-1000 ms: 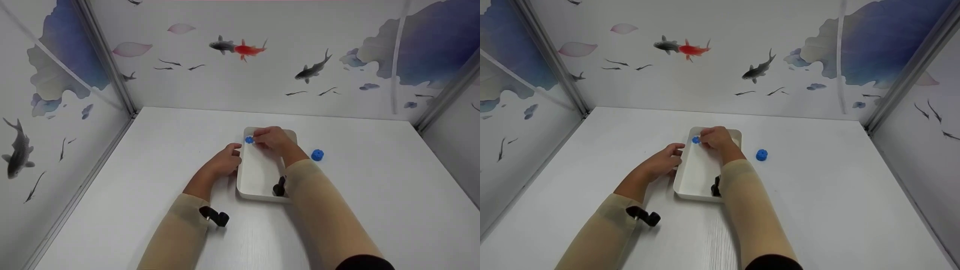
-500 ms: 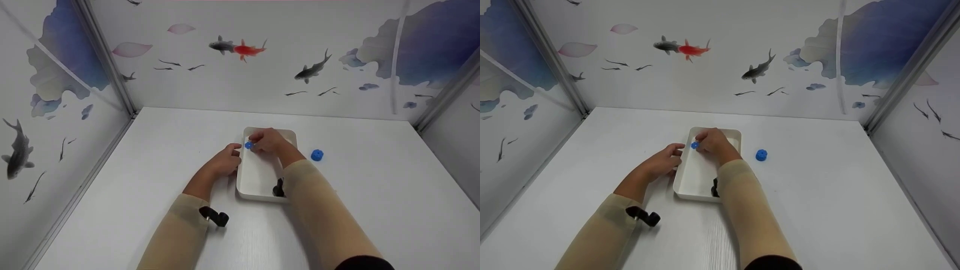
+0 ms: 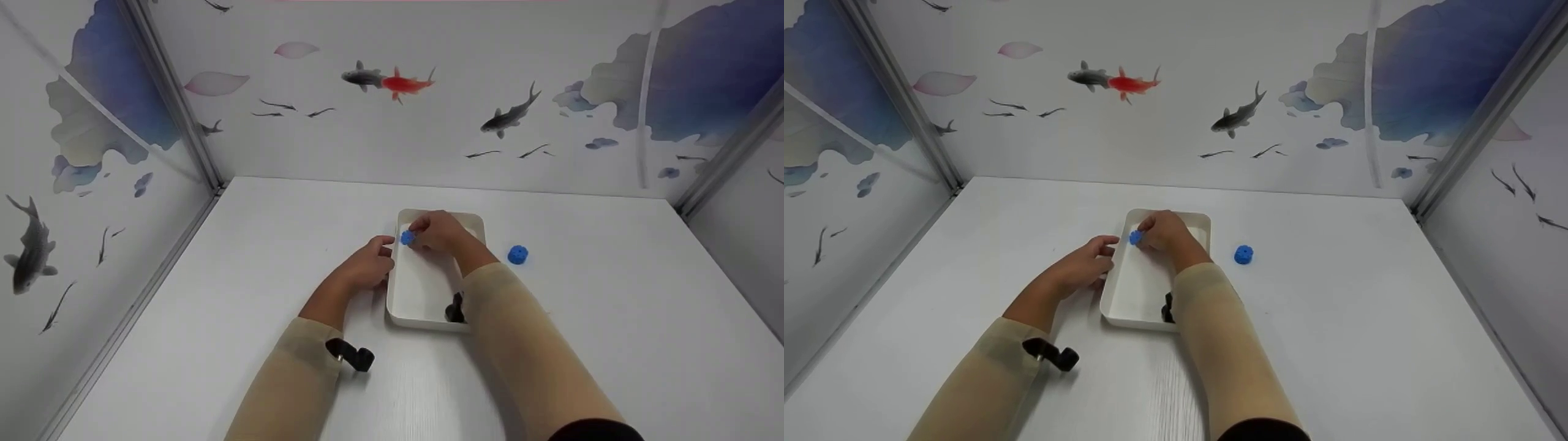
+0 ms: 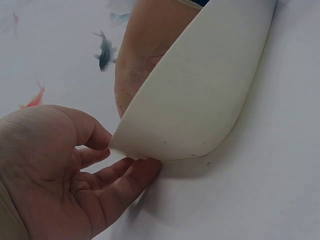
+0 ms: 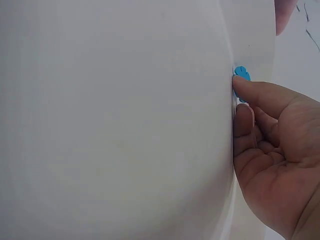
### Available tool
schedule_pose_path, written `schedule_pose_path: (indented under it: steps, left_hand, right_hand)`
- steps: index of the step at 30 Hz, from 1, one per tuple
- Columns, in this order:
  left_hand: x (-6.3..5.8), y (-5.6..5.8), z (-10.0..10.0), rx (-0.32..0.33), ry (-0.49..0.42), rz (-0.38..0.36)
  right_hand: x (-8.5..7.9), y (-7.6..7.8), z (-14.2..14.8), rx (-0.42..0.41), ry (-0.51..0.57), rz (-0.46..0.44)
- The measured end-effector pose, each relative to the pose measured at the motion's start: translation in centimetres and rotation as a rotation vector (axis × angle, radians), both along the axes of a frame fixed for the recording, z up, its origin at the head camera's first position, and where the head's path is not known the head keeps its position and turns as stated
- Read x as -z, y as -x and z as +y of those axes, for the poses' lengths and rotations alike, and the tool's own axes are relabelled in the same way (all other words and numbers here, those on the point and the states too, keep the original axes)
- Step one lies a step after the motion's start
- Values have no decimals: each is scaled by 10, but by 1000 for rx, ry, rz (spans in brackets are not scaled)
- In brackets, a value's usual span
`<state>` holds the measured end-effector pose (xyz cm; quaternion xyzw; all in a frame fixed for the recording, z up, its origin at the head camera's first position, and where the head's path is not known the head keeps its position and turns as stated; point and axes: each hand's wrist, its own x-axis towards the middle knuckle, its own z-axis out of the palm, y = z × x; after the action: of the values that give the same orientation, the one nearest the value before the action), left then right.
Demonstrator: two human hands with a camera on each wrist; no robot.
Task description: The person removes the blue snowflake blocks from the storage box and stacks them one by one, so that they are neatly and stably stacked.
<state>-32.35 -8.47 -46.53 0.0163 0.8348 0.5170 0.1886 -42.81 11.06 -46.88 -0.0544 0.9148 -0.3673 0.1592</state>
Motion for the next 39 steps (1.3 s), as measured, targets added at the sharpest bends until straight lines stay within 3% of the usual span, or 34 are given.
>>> schedule_pose_path:
  steps: [13, 23, 30, 39]
  left_hand:
    - [-1, 1, 1, -12, 5, -14]
    - [2, 3, 0, -19, 0, -10]
    - [1, 2, 0, -27, -47, -24]
    - [1, 1, 1, -18, -32, -8]
  right_hand:
    - [-4, 0, 9, 37, 158, 4]
    - [-33, -7, 16, 154, 456, -139]
    - [-62, -26, 45, 151, 559, -130]
    - [-67, -43, 97, 267, 602, -124]
